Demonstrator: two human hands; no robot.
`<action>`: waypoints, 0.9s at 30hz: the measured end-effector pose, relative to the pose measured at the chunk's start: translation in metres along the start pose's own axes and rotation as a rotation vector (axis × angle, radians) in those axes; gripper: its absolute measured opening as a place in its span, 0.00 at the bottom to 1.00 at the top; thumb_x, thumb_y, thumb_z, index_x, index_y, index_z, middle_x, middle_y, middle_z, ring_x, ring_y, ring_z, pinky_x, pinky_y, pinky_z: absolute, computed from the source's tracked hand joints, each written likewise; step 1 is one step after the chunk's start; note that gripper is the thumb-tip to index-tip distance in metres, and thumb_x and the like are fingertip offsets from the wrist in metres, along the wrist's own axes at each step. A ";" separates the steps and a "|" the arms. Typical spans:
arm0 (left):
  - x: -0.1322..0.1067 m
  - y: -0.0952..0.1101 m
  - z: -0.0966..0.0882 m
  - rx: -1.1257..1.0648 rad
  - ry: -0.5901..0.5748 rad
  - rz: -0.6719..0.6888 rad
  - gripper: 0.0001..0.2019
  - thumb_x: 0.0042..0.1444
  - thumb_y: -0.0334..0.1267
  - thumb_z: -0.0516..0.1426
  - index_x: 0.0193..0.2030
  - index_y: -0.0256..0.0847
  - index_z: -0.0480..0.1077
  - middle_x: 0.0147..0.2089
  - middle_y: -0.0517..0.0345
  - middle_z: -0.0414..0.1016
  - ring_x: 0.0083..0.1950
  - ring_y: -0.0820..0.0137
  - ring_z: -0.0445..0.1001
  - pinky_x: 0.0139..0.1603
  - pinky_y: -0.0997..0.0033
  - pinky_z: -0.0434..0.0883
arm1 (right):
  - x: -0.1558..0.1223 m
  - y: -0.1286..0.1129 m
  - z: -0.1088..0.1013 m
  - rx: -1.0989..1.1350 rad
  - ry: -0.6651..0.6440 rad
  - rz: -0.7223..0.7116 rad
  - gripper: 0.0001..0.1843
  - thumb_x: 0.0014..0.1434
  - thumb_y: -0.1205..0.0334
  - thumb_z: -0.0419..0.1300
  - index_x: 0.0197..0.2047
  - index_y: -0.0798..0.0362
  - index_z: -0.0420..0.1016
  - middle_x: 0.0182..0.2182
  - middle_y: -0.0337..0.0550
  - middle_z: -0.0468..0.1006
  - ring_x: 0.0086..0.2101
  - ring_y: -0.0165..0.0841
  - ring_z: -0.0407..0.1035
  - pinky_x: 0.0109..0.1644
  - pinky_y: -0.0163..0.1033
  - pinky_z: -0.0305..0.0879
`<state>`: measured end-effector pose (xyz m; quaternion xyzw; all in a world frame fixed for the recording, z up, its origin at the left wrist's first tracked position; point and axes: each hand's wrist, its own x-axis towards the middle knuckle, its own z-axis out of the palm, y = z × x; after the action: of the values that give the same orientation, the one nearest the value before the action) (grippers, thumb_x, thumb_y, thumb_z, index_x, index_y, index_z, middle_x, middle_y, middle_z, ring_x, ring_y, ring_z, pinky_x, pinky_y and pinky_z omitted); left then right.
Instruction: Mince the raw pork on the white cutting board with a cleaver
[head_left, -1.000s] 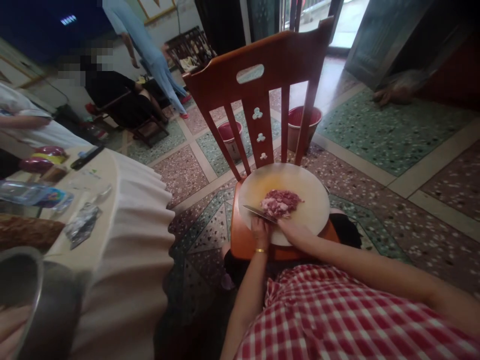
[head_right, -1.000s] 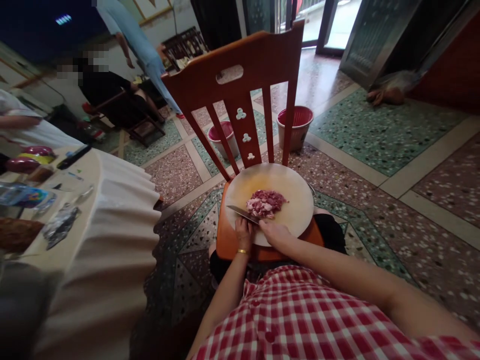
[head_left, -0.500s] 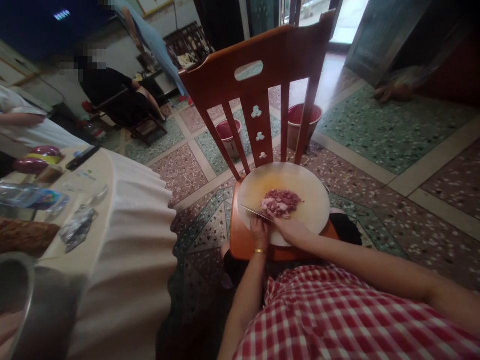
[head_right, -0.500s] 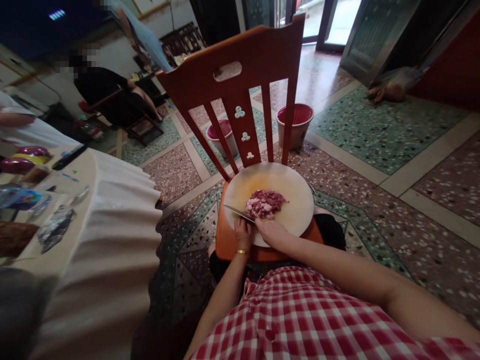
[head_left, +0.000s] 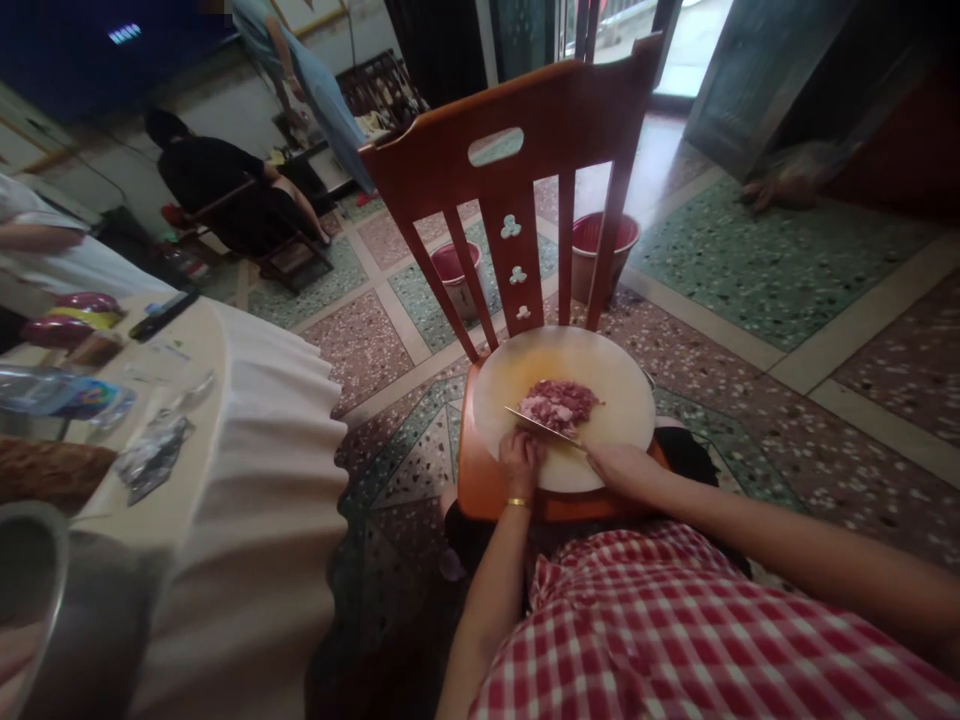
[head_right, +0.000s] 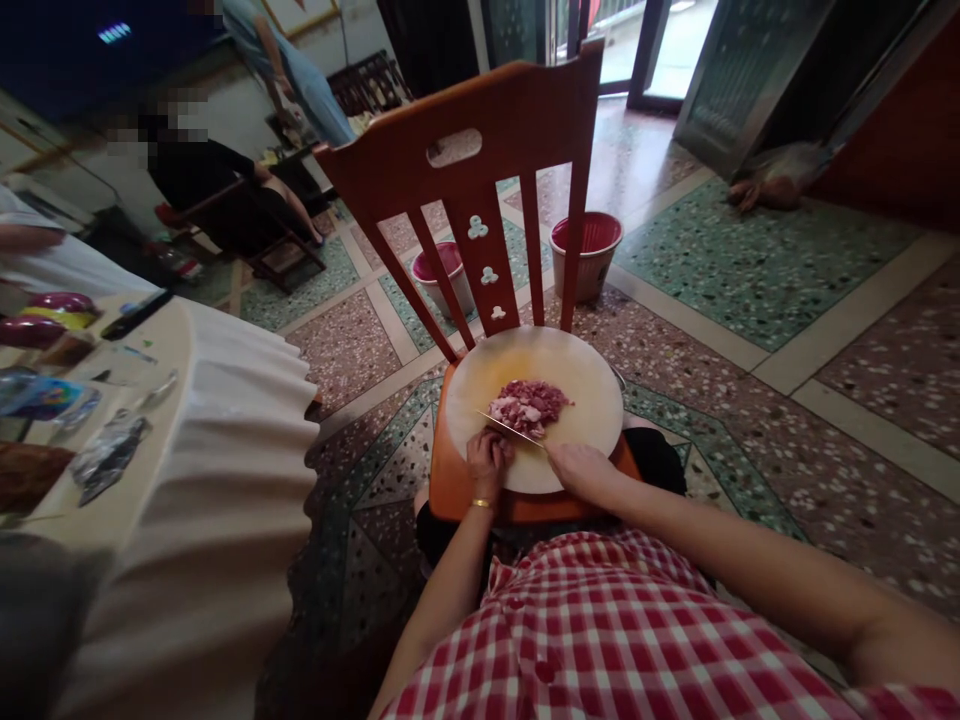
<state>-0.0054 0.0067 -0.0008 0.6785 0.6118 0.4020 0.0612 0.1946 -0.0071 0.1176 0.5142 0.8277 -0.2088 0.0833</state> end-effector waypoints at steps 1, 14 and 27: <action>0.000 0.000 0.000 0.002 0.002 -0.011 0.08 0.53 0.30 0.49 0.38 0.37 0.67 0.40 0.49 0.68 0.45 0.66 0.63 0.46 0.64 0.64 | -0.001 0.000 -0.003 0.014 0.002 -0.010 0.13 0.63 0.65 0.45 0.49 0.57 0.62 0.35 0.51 0.73 0.36 0.39 0.69 0.37 0.38 0.61; -0.002 -0.002 0.000 0.070 -0.022 -0.019 0.07 0.54 0.30 0.48 0.34 0.37 0.66 0.33 0.51 0.67 0.41 0.66 0.64 0.42 0.66 0.64 | 0.079 -0.053 -0.004 0.034 0.067 -0.110 0.13 0.62 0.69 0.43 0.48 0.60 0.62 0.36 0.55 0.72 0.37 0.39 0.68 0.41 0.38 0.60; 0.021 0.023 -0.024 -0.091 -0.116 -0.147 0.13 0.52 0.31 0.48 0.45 0.38 0.64 0.45 0.49 0.67 0.49 0.67 0.65 0.51 0.63 0.63 | 0.006 0.021 0.012 0.067 0.007 0.074 0.15 0.63 0.65 0.45 0.52 0.58 0.59 0.36 0.52 0.73 0.37 0.39 0.69 0.38 0.38 0.61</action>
<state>-0.0043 0.0093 0.0383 0.6506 0.6365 0.3836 0.1566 0.2090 0.0008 0.0992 0.5478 0.8009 -0.2314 0.0707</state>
